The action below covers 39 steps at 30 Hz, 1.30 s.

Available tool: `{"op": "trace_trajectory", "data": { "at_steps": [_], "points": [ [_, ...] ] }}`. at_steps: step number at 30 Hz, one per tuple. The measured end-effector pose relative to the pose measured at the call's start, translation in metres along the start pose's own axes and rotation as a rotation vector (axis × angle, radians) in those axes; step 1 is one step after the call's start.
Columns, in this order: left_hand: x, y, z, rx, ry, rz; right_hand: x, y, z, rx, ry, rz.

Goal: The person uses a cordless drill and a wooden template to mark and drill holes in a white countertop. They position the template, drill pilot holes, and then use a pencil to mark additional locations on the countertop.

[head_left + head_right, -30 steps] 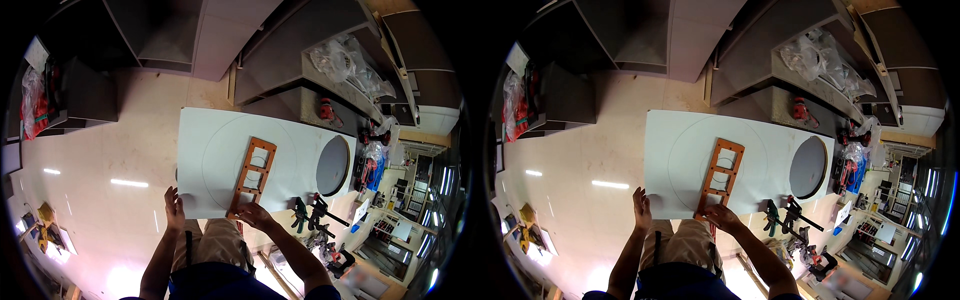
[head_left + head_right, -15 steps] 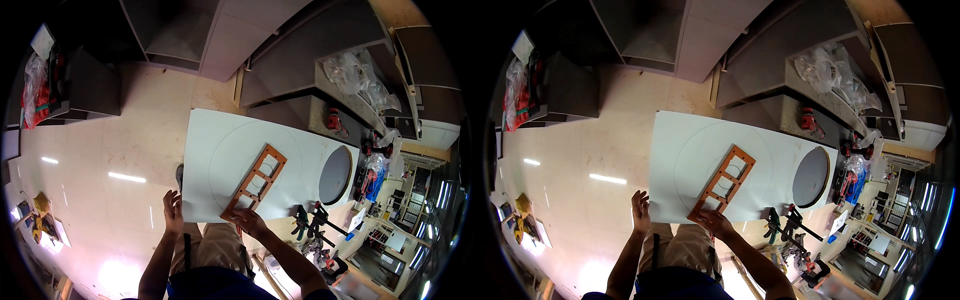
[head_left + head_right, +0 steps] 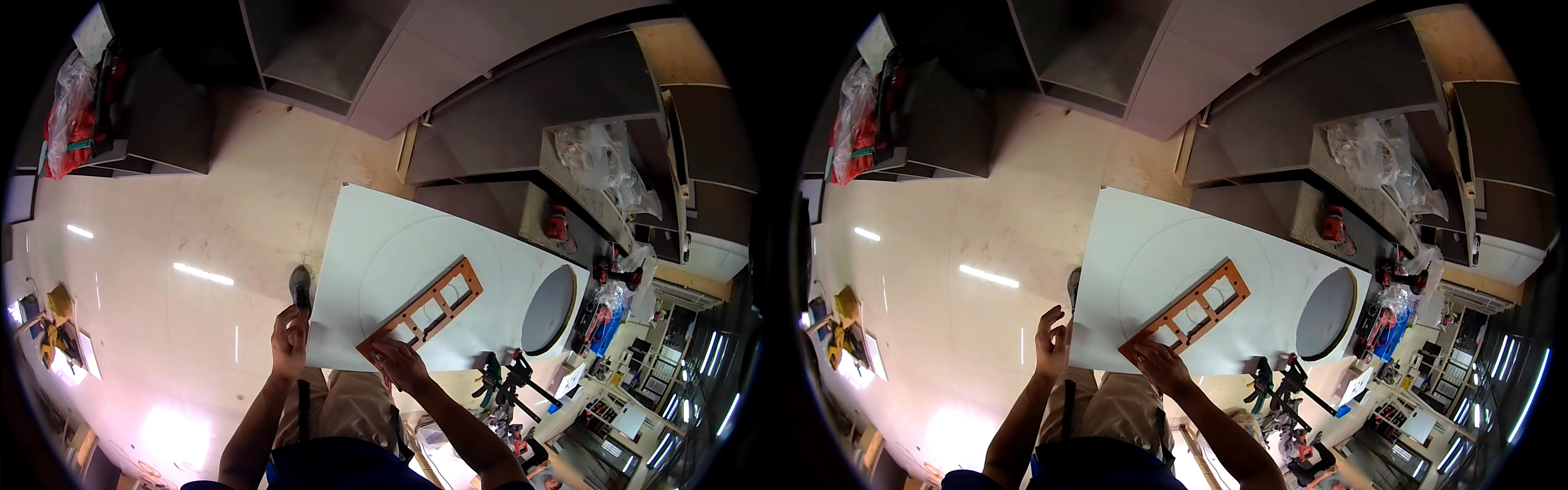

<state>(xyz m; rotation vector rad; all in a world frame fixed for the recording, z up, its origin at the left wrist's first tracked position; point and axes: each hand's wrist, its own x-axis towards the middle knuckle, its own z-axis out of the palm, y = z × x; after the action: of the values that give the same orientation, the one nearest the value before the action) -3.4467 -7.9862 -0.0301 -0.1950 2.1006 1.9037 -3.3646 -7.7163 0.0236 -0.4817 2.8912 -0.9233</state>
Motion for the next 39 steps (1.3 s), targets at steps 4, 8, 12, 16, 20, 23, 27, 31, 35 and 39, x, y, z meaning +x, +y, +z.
{"op": "trace_trajectory", "data": {
  "at_steps": [4,8,12,16,20,23,27,31,35,39],
  "points": [
    [0.001,-0.005,-0.004,0.042,0.024,0.027,0.009,0.002,0.004,0.007,0.054,-0.051],
    [0.010,0.001,-0.009,0.069,0.024,0.006,0.025,0.002,0.007,0.003,0.111,-0.067],
    [0.014,0.034,-0.012,0.290,0.047,0.273,0.043,0.002,0.006,-0.028,0.069,-0.042],
    [-0.014,0.077,0.007,0.284,-0.207,0.070,0.051,0.000,0.004,-0.052,0.062,-0.011],
    [-0.045,0.089,0.041,0.457,-0.535,0.105,0.054,-0.005,0.007,-0.015,0.095,0.032],
    [-0.056,0.080,0.059,0.405,-0.533,0.113,0.055,-0.008,0.010,-0.046,0.107,0.068],
    [-0.057,0.062,0.067,0.399,-0.390,0.228,0.056,-0.009,0.011,-0.030,0.141,0.111],
    [-0.055,0.052,0.070,0.385,-0.372,0.266,0.056,-0.006,0.012,-0.075,0.138,0.098],
    [-0.053,0.049,0.078,0.401,-0.253,0.329,0.054,-0.001,0.011,-0.025,0.097,0.086],
    [-0.052,0.044,0.089,0.447,-0.104,0.250,0.041,0.004,-0.003,0.046,0.000,0.080]
  ]
}}
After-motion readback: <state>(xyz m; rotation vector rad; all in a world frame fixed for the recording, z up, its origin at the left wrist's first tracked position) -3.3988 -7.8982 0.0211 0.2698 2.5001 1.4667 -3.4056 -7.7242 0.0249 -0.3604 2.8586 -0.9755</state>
